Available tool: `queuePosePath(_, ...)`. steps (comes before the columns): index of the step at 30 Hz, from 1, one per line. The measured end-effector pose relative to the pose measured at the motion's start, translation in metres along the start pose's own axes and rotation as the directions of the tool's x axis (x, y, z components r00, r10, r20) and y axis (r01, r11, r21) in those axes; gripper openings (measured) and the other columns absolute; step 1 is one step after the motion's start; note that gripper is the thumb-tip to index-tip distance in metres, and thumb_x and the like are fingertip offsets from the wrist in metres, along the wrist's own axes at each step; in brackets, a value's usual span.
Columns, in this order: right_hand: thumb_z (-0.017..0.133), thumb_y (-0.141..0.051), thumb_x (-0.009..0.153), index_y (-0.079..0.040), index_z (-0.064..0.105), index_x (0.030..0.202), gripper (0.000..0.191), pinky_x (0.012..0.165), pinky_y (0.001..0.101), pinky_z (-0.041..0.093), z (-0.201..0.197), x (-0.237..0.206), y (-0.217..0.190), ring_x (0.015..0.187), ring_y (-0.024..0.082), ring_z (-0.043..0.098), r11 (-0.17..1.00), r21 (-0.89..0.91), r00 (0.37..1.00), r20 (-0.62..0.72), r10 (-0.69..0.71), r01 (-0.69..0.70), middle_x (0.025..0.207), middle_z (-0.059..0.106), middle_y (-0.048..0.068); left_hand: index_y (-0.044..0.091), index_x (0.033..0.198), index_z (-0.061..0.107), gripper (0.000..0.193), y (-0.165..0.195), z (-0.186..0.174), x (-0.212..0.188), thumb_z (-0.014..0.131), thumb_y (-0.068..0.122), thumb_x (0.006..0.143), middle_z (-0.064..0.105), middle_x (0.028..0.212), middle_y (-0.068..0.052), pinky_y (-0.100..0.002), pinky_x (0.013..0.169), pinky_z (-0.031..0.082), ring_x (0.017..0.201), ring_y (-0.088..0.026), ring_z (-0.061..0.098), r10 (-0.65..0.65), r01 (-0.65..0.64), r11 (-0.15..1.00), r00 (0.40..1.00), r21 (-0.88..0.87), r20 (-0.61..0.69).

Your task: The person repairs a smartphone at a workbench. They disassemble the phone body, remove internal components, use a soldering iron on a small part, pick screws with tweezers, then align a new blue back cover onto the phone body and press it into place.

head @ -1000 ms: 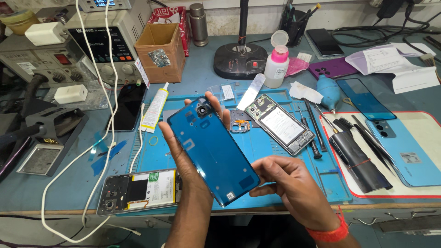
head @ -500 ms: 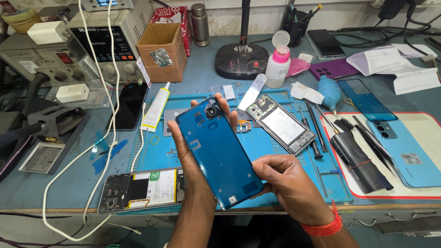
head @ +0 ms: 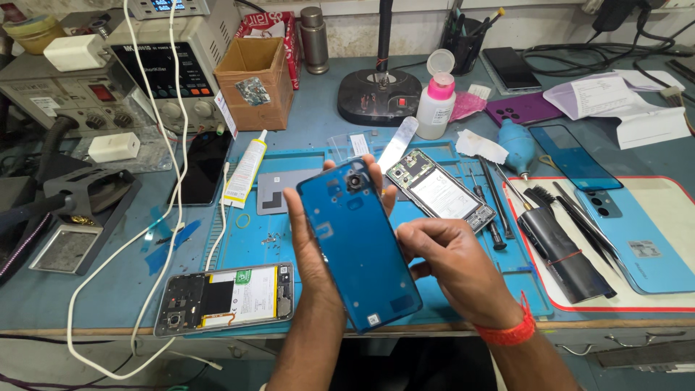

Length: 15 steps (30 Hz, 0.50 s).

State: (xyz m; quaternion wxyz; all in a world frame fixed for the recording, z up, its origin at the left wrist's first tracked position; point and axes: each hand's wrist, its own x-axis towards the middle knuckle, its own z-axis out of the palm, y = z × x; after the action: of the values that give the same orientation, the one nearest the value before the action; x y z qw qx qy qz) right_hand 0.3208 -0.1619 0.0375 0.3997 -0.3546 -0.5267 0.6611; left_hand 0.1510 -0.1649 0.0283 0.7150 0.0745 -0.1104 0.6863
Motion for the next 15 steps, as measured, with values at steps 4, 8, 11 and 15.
queuePosePath(4,0.065,-0.030,0.096,-0.002,0.079,0.097,0.032,0.063,0.0298,0.058,0.007,0.003,-0.010,0.075,0.010,0.068,0.997,-0.075,0.999,-0.036,-0.034,0.032,0.082,0.073,0.002,0.018,0.136,0.053,0.062,-0.004,-0.002,0.000,0.063,0.064,0.094,0.053,0.141,-0.023,-0.056,0.107,0.053,0.132,-0.037,0.057,-0.012,0.014,0.997,1.000,0.076,-0.025)
queuePosePath(8,0.066,-0.027,0.096,-0.001,0.079,0.094,0.030,0.063,0.0295,0.058,0.009,-0.001,-0.012,0.071,0.009,0.066,0.994,-0.088,0.998,-0.030,-0.063,0.060,0.080,0.073,0.002,0.019,0.135,0.054,0.063,-0.004,-0.003,0.000,0.064,0.064,0.092,0.054,0.140,-0.024,-0.056,0.107,0.053,0.131,-0.038,0.058,-0.016,0.018,0.998,0.999,0.060,-0.045)
queuePosePath(11,0.066,-0.025,0.096,0.000,0.079,0.092,0.028,0.064,0.0286,0.058,0.008,-0.005,-0.008,0.070,0.009,0.065,0.992,-0.109,0.998,-0.022,-0.065,0.062,0.078,0.071,0.002,0.019,0.136,0.054,0.063,-0.003,-0.002,0.000,0.065,0.063,0.092,0.053,0.140,-0.025,-0.056,0.108,0.053,0.130,-0.038,0.058,0.003,-0.001,0.999,0.999,0.050,-0.049)
queuePosePath(15,0.068,-0.022,0.096,0.001,0.079,0.088,0.027,0.063,0.0280,0.056,0.003,-0.011,0.000,0.068,0.008,0.061,0.987,-0.152,0.998,-0.011,-0.057,0.055,0.074,0.068,0.001,0.018,0.135,0.054,0.062,0.000,0.002,0.000,0.067,0.061,0.092,0.052,0.141,-0.025,-0.055,0.109,0.052,0.130,-0.038,0.058,0.003,-0.003,1.000,1.000,-0.002,-0.023)
